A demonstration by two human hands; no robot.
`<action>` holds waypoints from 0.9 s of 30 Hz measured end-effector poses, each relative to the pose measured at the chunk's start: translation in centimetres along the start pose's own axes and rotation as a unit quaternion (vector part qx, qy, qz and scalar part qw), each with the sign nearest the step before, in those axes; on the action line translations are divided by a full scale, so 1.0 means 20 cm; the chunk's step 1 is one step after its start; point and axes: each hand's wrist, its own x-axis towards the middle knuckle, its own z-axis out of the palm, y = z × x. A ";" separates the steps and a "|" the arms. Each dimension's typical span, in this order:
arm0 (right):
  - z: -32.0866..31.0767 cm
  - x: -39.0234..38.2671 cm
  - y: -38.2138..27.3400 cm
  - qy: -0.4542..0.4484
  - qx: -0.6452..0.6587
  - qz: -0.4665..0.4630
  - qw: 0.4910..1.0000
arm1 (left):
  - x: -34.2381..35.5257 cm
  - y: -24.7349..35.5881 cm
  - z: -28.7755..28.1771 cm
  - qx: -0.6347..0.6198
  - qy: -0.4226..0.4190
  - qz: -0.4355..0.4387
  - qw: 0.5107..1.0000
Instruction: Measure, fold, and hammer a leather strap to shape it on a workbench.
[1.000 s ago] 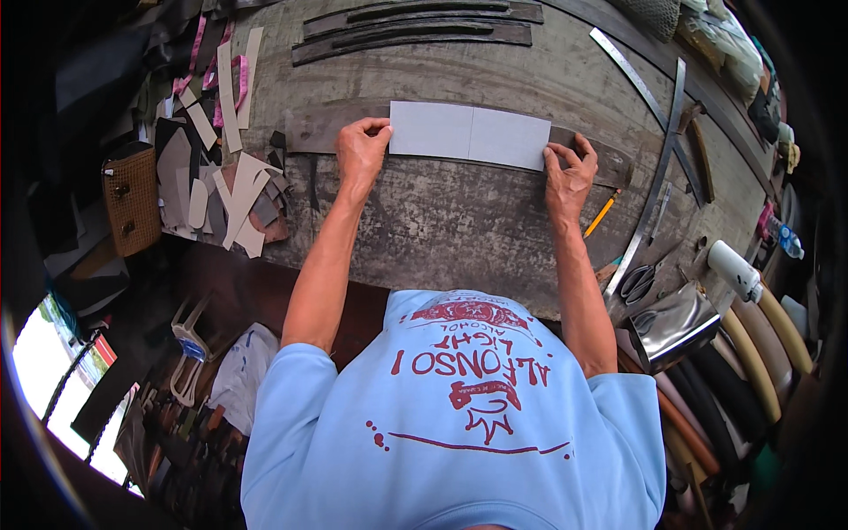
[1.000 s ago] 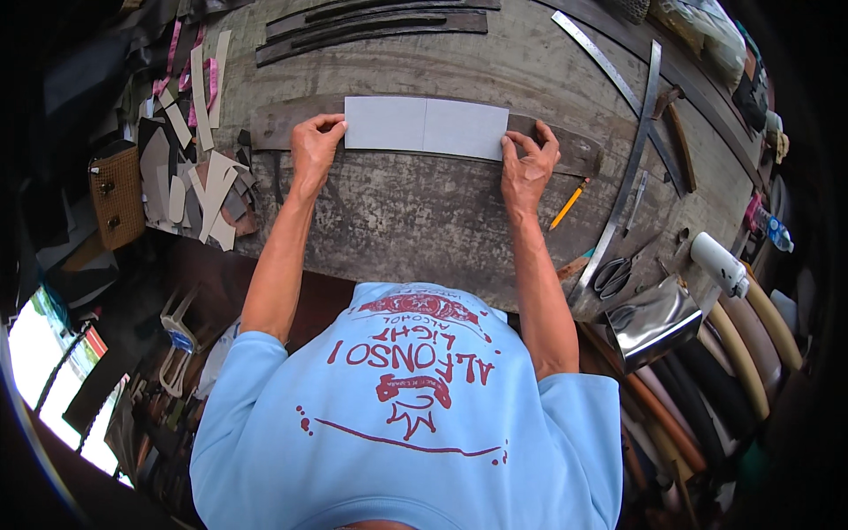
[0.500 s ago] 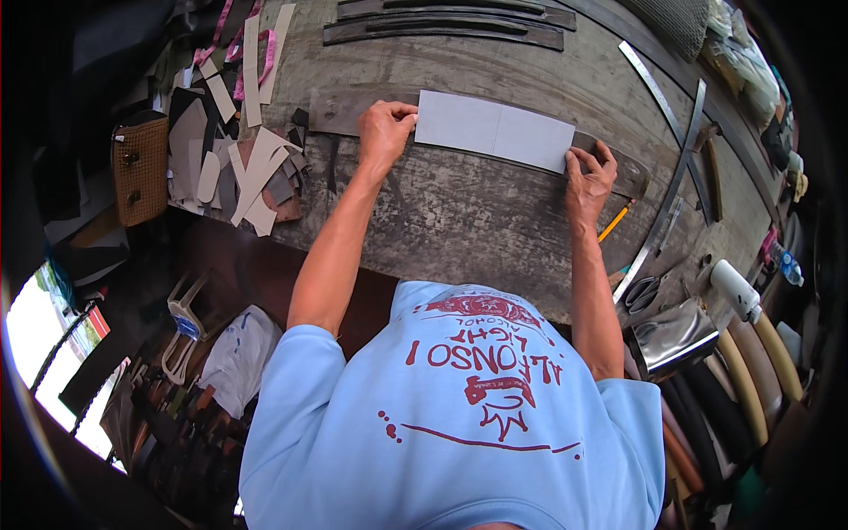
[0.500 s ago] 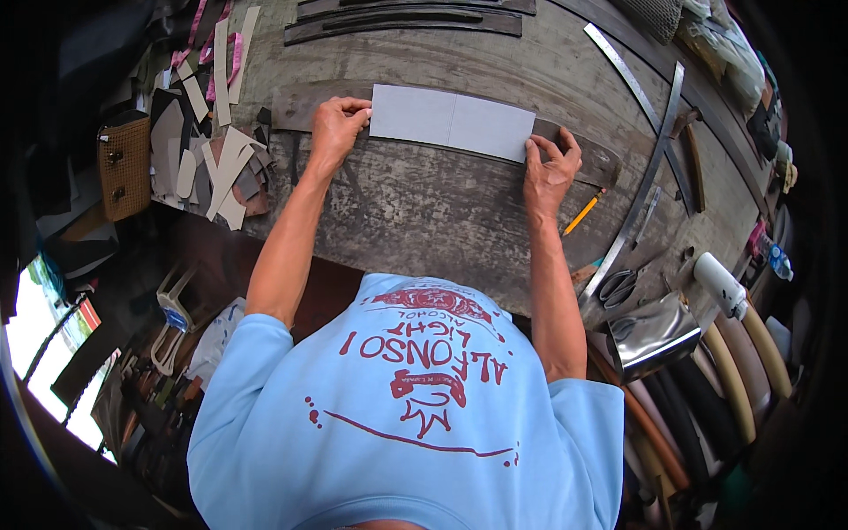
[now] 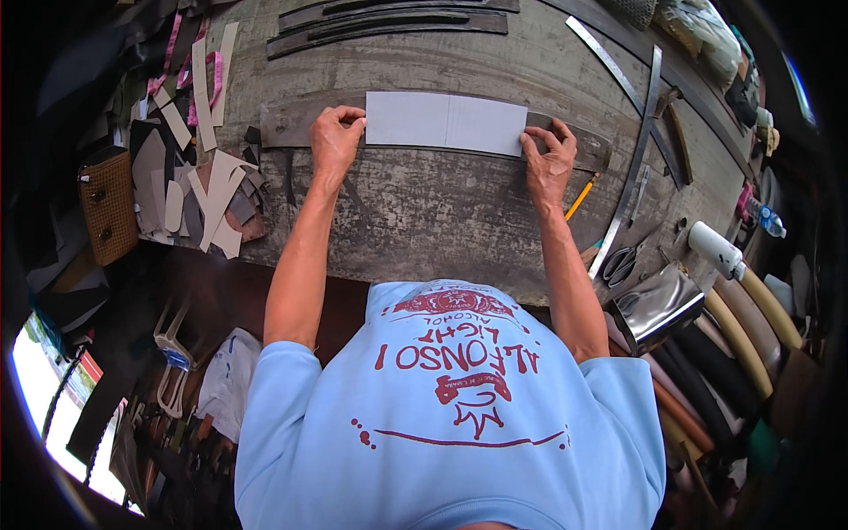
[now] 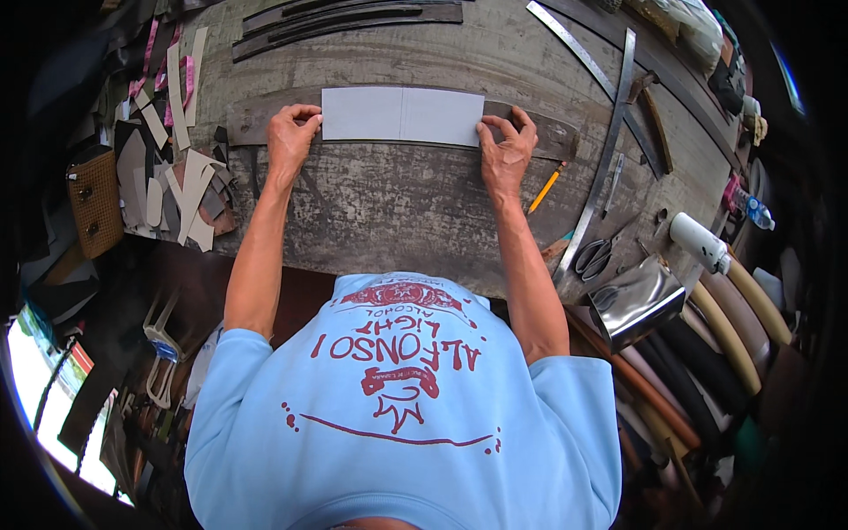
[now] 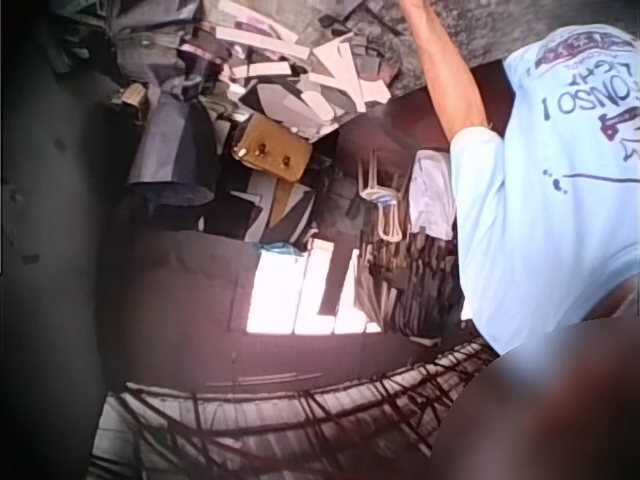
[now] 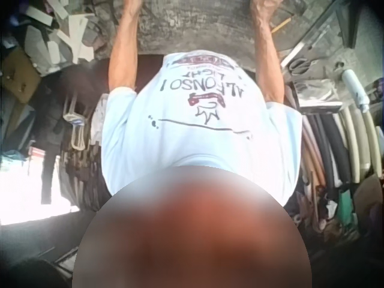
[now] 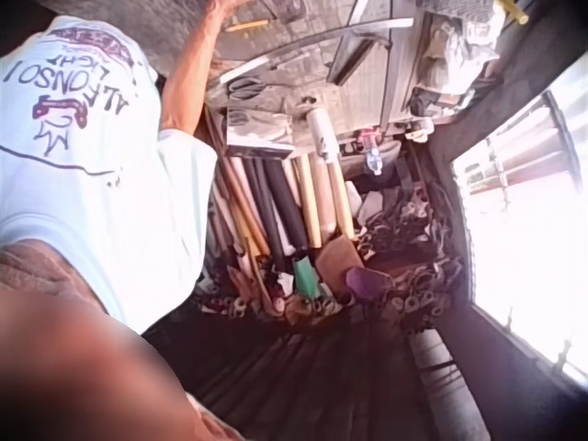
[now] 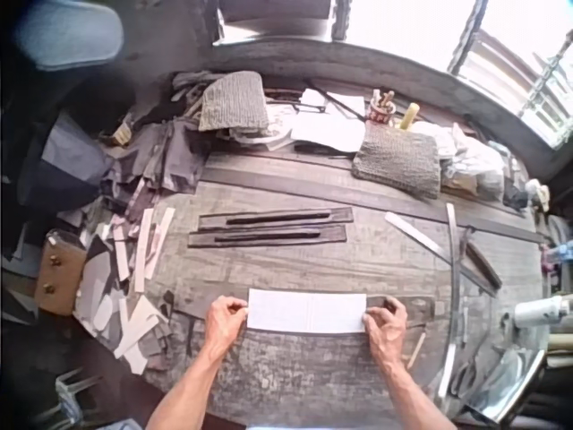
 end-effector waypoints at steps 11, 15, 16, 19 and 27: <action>-0.06 -0.01 0.05 -0.031 0.065 -0.005 0.997 | -0.13 0.00 -0.01 -0.025 0.065 0.071 0.995; -0.06 -0.05 0.04 -0.010 0.023 -0.083 0.996 | -0.18 -0.08 -0.05 0.130 0.090 0.209 0.965; -0.06 -0.05 0.04 -0.008 0.005 -0.107 0.994 | -0.18 -0.07 -0.05 0.163 0.085 0.247 0.951; -0.07 -0.07 0.03 -0.015 -0.021 -0.140 0.990 | -0.19 -0.07 -0.06 0.197 0.043 0.277 0.939; -0.12 -0.07 0.06 -0.106 0.013 -0.164 0.981 | -0.17 -0.08 -0.05 0.119 -0.016 0.280 0.952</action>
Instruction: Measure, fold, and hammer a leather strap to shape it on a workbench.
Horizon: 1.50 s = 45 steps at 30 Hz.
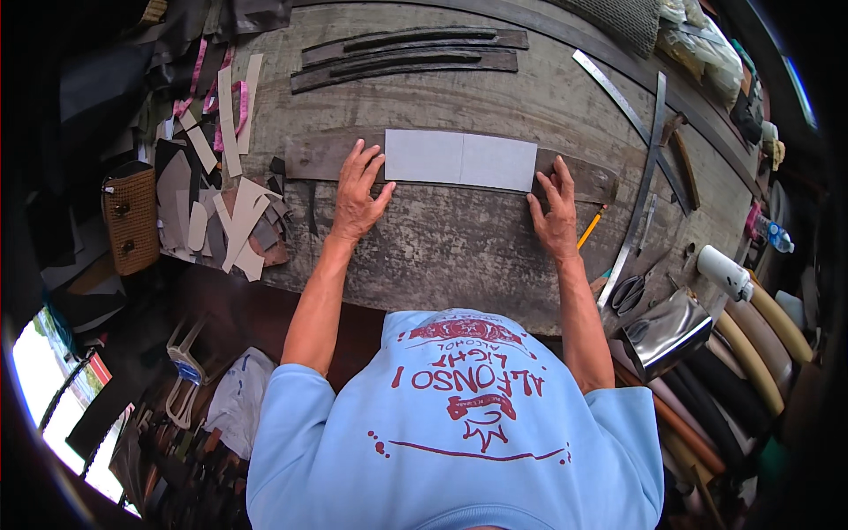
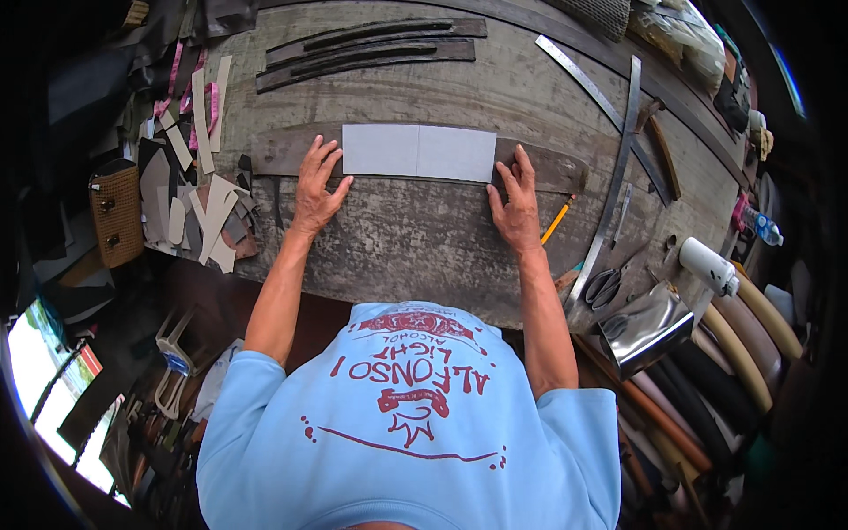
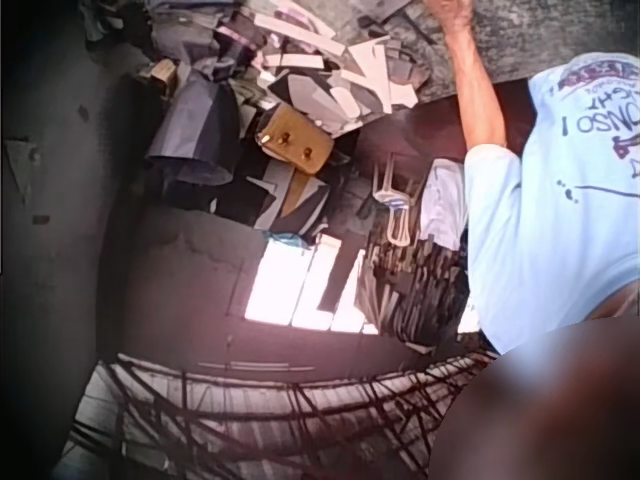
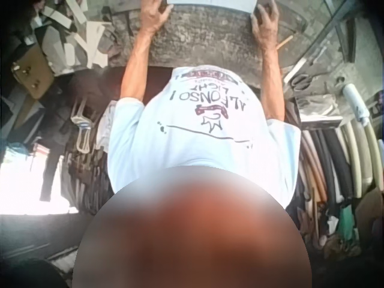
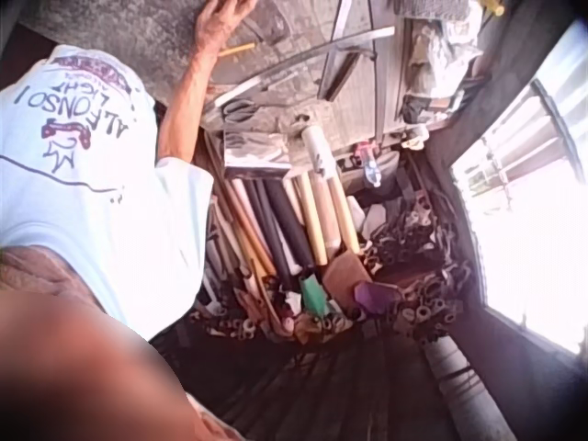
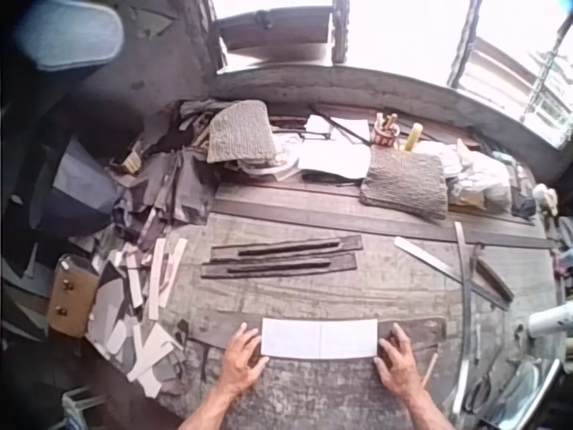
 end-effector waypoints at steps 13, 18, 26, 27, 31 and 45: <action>0.00 0.00 0.03 -0.018 -0.001 -0.011 1.000 | -0.01 -0.03 0.00 0.003 0.000 0.008 1.000; 0.02 0.00 0.03 -0.007 0.012 -0.003 1.000 | -0.01 -0.03 0.01 0.005 0.000 0.001 1.000; 0.00 0.00 0.01 -0.003 0.011 0.006 1.000 | -0.01 -0.04 0.03 -0.001 0.012 0.002 1.000; 0.01 0.00 0.01 -0.005 0.022 0.014 1.000 | -0.01 -0.04 0.02 -0.003 0.014 0.001 1.000; 0.03 0.00 0.02 0.004 0.024 0.015 1.000 | -0.01 -0.04 0.02 -0.003 0.016 0.005 1.000; 0.05 0.01 -0.02 0.029 0.030 0.058 0.997 | 0.03 0.03 0.04 0.043 0.028 -0.039 0.998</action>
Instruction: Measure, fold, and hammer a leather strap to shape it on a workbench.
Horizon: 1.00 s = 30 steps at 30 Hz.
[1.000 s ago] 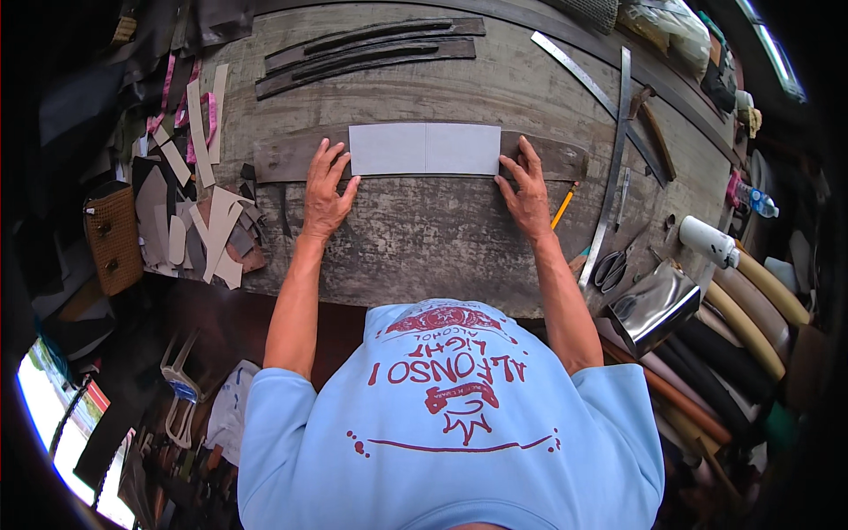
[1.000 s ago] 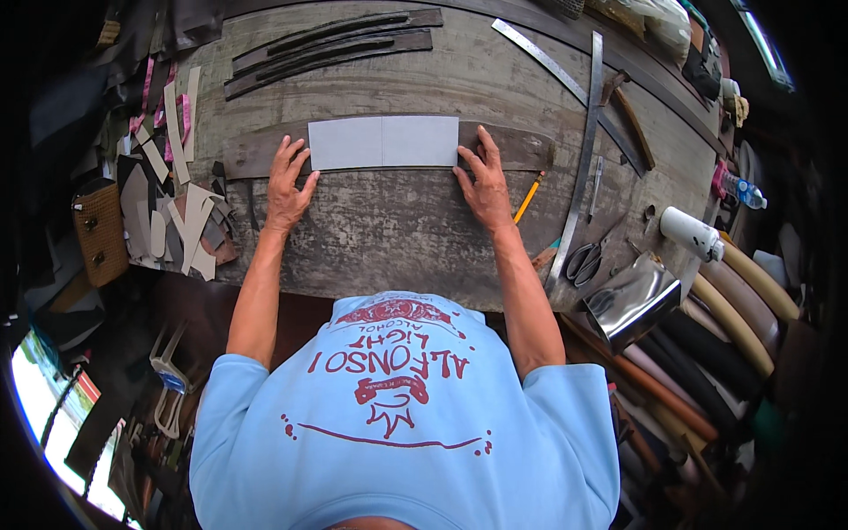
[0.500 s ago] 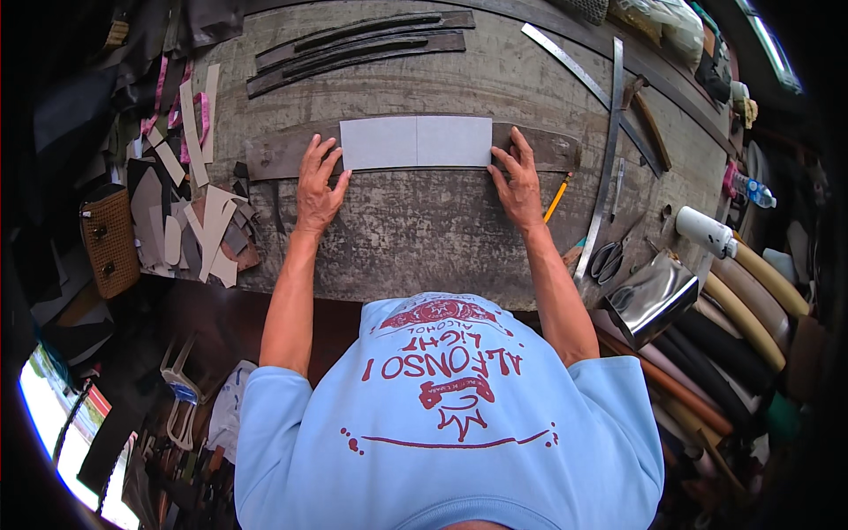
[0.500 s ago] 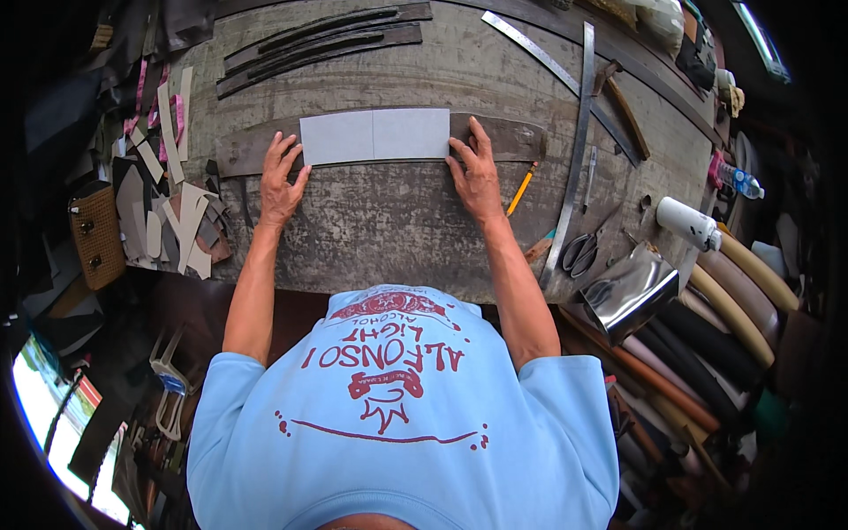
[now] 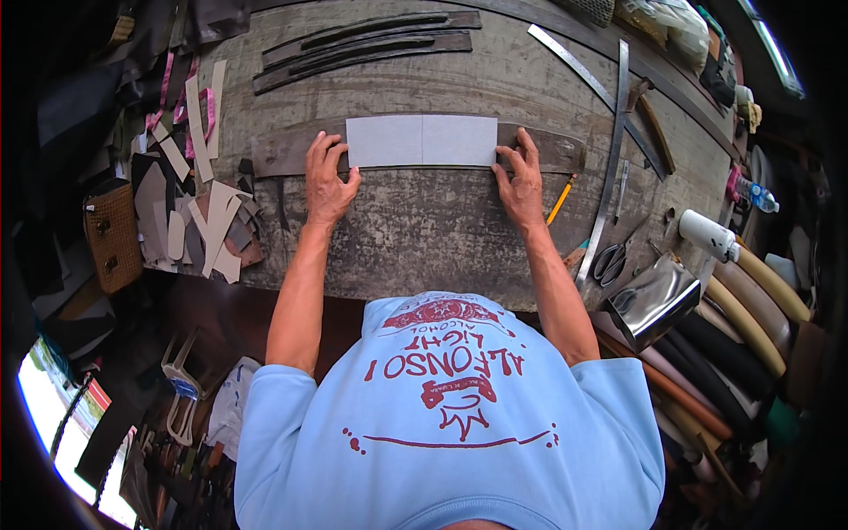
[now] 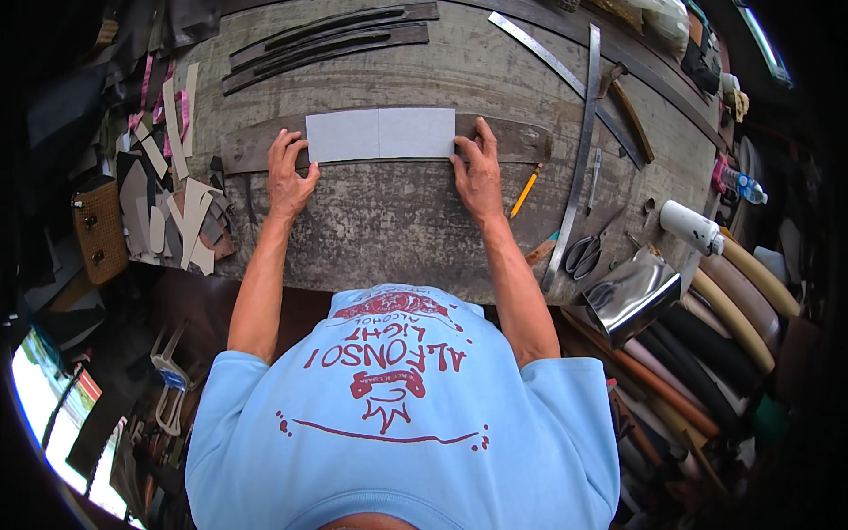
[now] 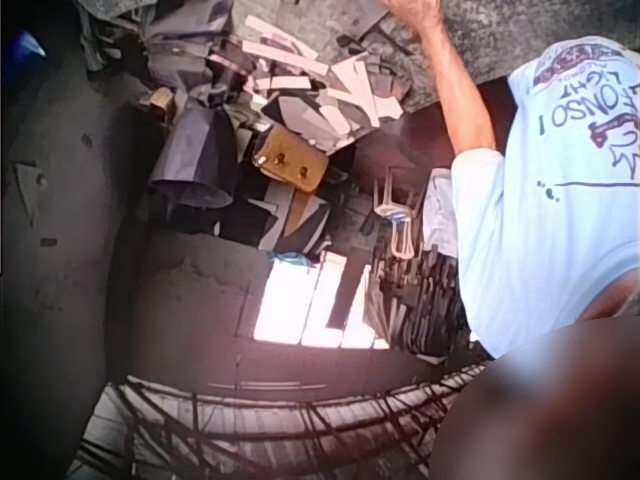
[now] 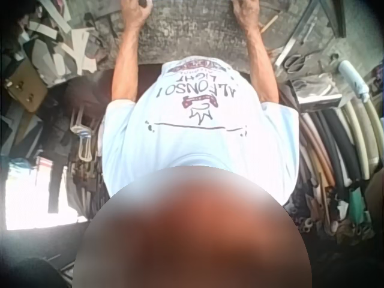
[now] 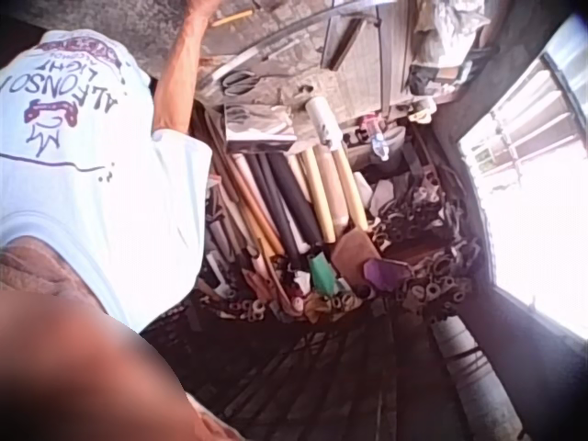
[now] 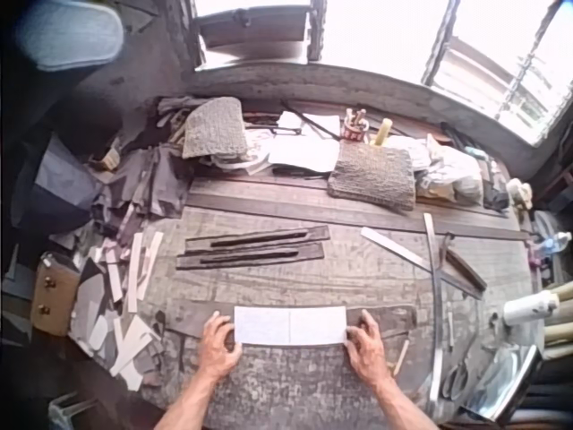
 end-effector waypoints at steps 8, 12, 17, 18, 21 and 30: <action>-0.03 0.00 -0.04 -0.001 -0.192 -0.069 0.979 | 0.02 0.11 -0.03 0.094 -0.006 0.024 0.995; -0.05 0.01 -0.06 0.013 -0.172 -0.052 0.984 | 0.05 0.21 -0.08 0.189 -0.057 0.064 0.978; 0.08 0.16 -0.23 0.074 -0.076 -0.084 0.991 | 0.18 0.33 0.10 0.136 0.018 0.063 0.989; 0.13 0.21 -0.28 0.062 -0.029 -0.105 0.992 | 0.22 0.36 0.14 0.109 0.012 0.085 0.990; 0.29 0.34 -0.32 0.061 0.013 -0.179 0.982 | 0.35 0.40 0.28 0.067 0.007 0.118 0.991; 0.40 0.45 -0.19 -0.011 -0.036 -0.214 0.976 | 0.40 0.37 0.41 0.111 -0.034 0.081 0.990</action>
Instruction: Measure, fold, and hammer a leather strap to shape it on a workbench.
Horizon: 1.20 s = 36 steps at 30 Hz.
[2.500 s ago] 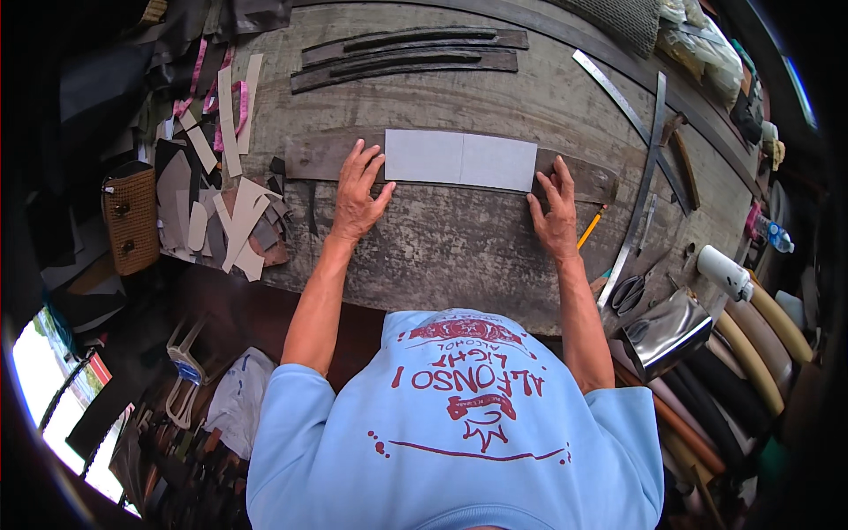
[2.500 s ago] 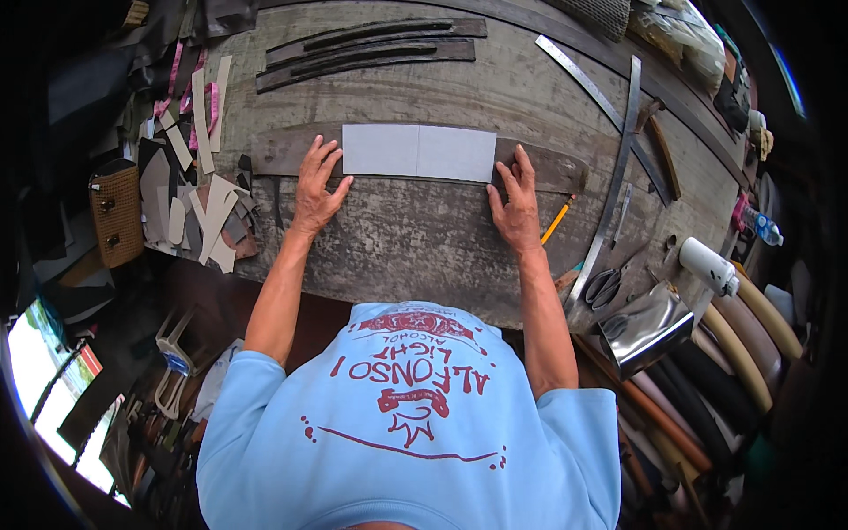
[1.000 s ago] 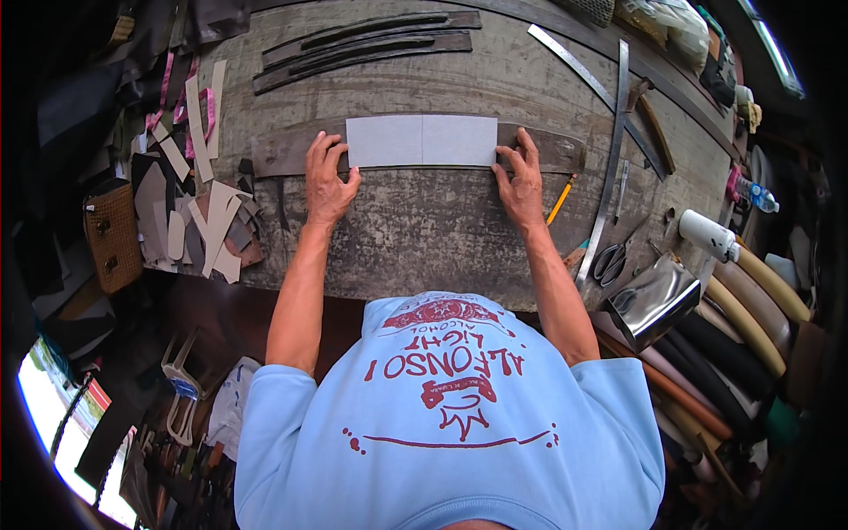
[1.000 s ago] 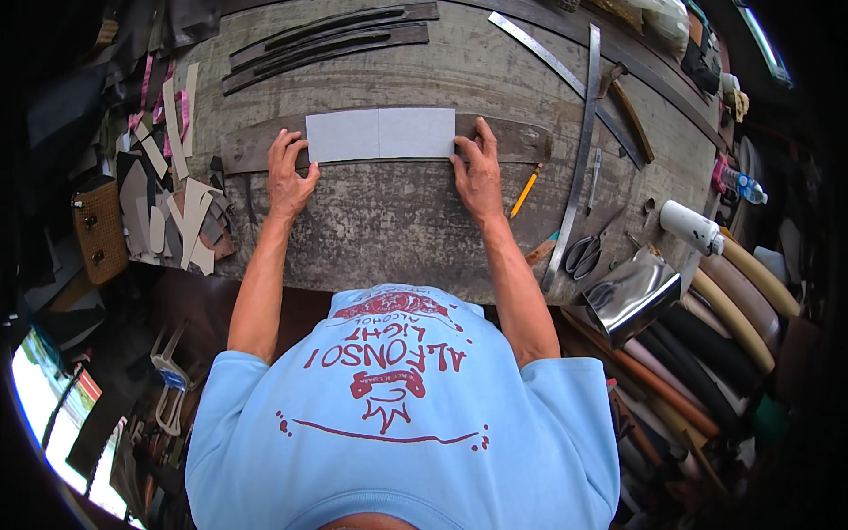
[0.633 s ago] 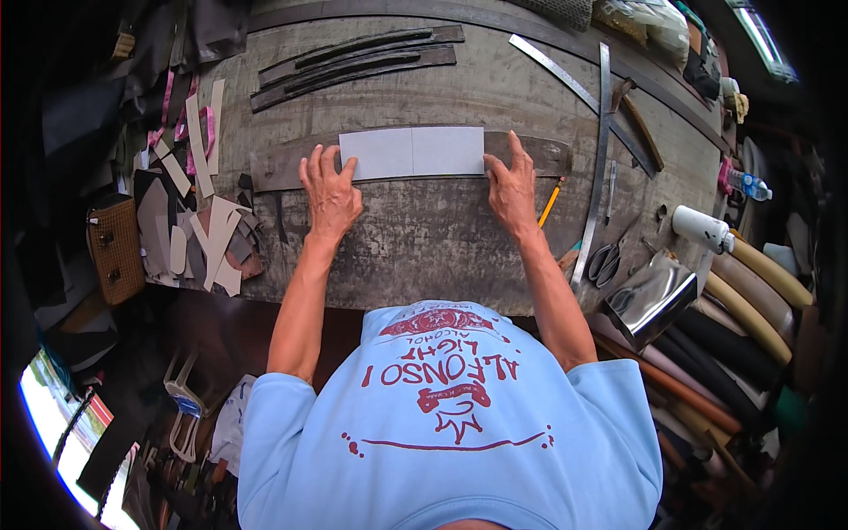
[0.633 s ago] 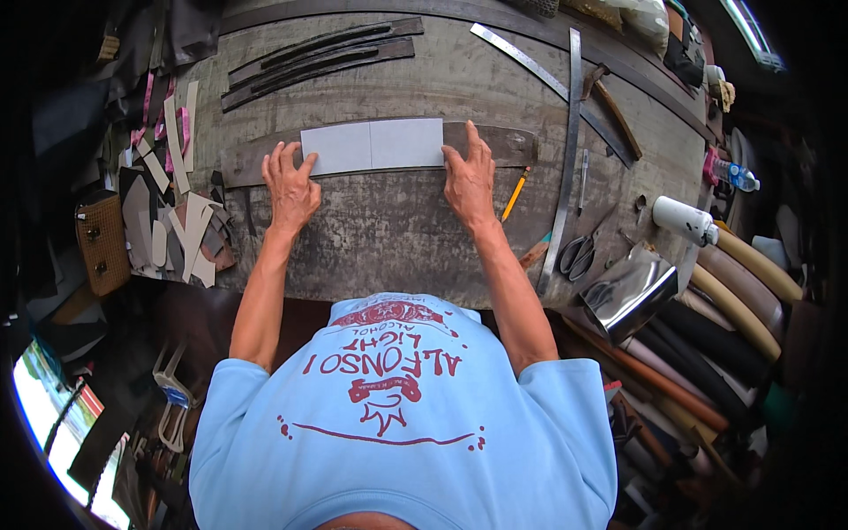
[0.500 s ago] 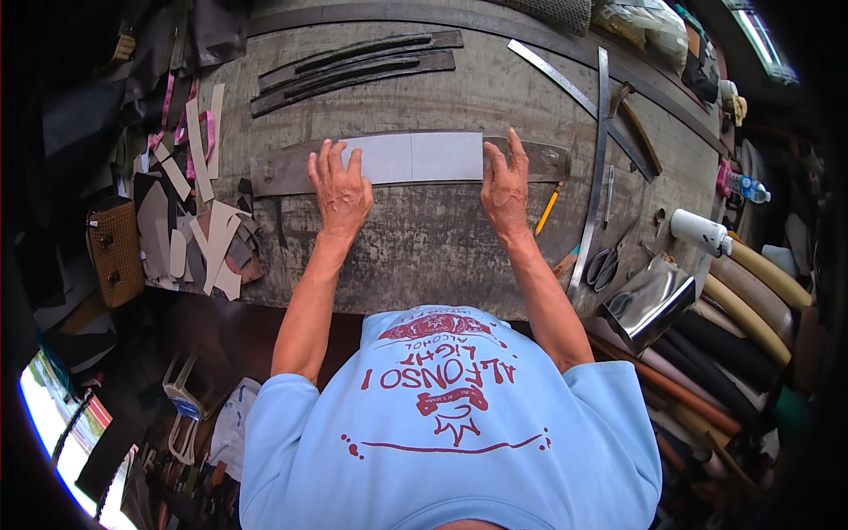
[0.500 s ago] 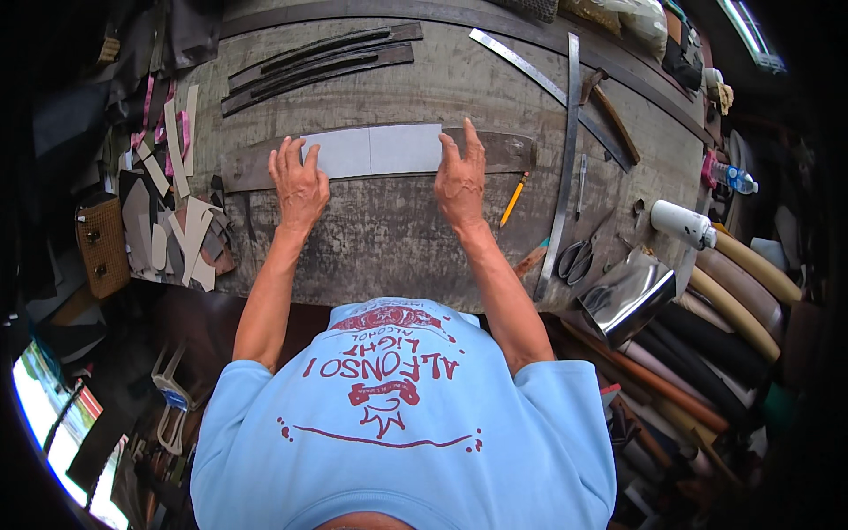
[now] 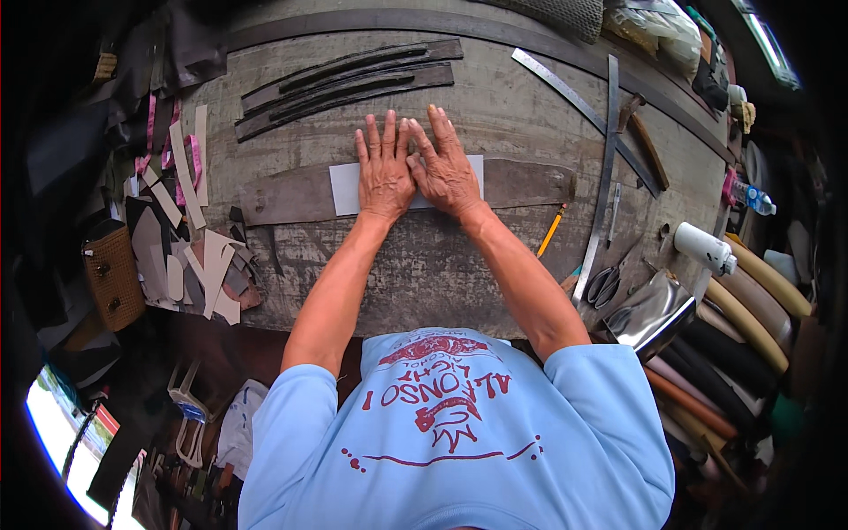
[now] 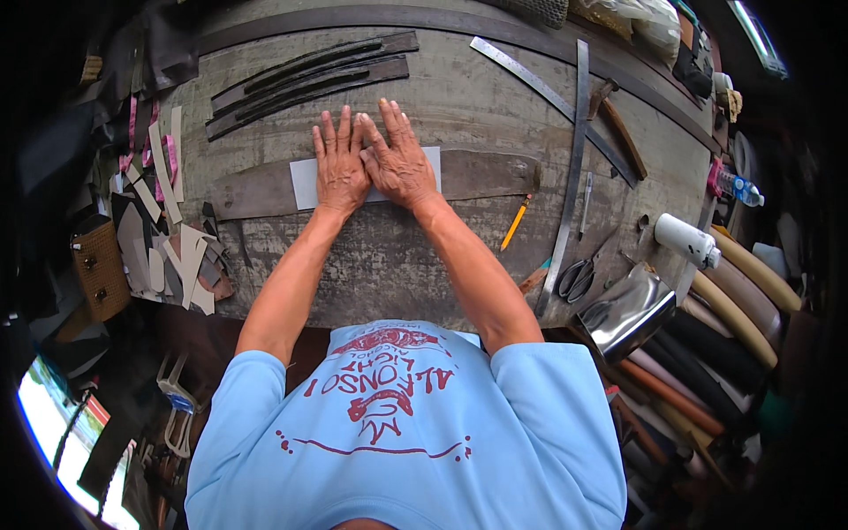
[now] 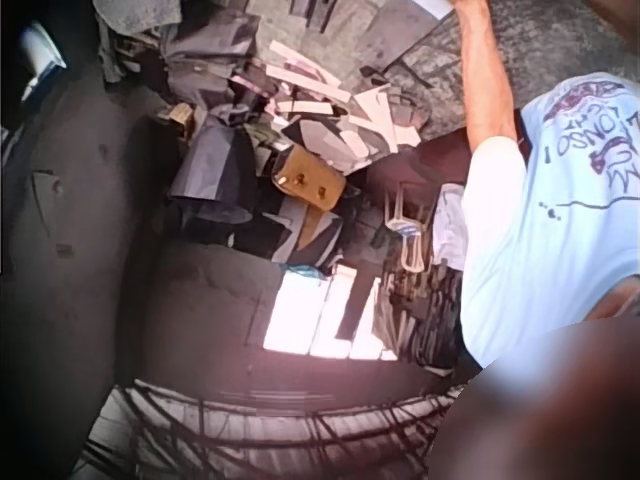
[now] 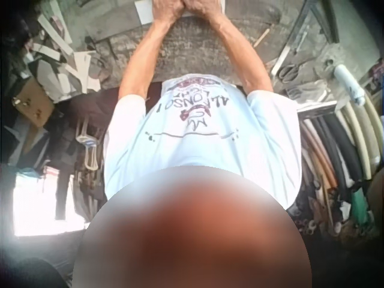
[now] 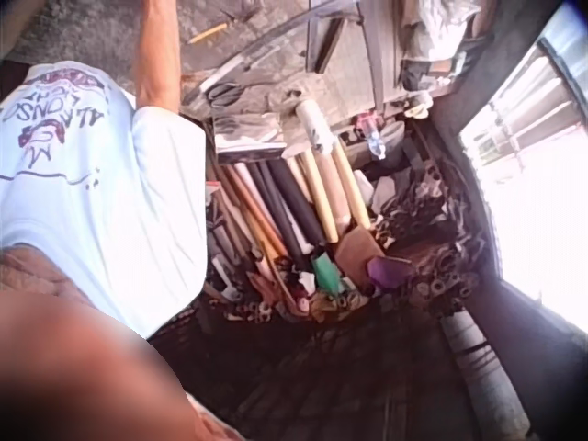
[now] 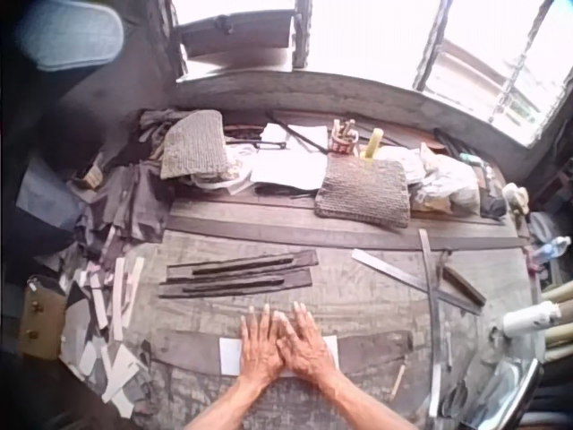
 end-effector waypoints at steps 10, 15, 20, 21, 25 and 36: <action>-0.09 -0.11 0.09 -0.073 -0.119 0.022 0.990 | -0.08 -0.24 -0.10 0.010 -0.058 0.039 0.998; -0.15 -0.13 0.12 -0.118 -0.130 0.018 0.984 | -0.08 -0.29 -0.13 -0.012 -0.048 0.017 0.999; -0.16 -0.12 0.09 -0.141 -0.170 0.021 0.975 | -0.08 -0.28 -0.12 0.000 -0.045 0.039 0.998; -0.16 -0.11 0.09 -0.145 -0.169 0.017 0.975 | -0.07 -0.29 -0.11 0.008 -0.041 0.044 0.998; -0.16 -0.11 0.14 -0.137 -0.117 0.002 0.984 | -0.07 -0.32 -0.11 0.021 -0.043 0.047 0.998; -0.71 -0.83 0.08 0.123 -0.082 0.195 0.970 | -0.09 0.33 -0.09 -0.055 0.046 0.098 0.993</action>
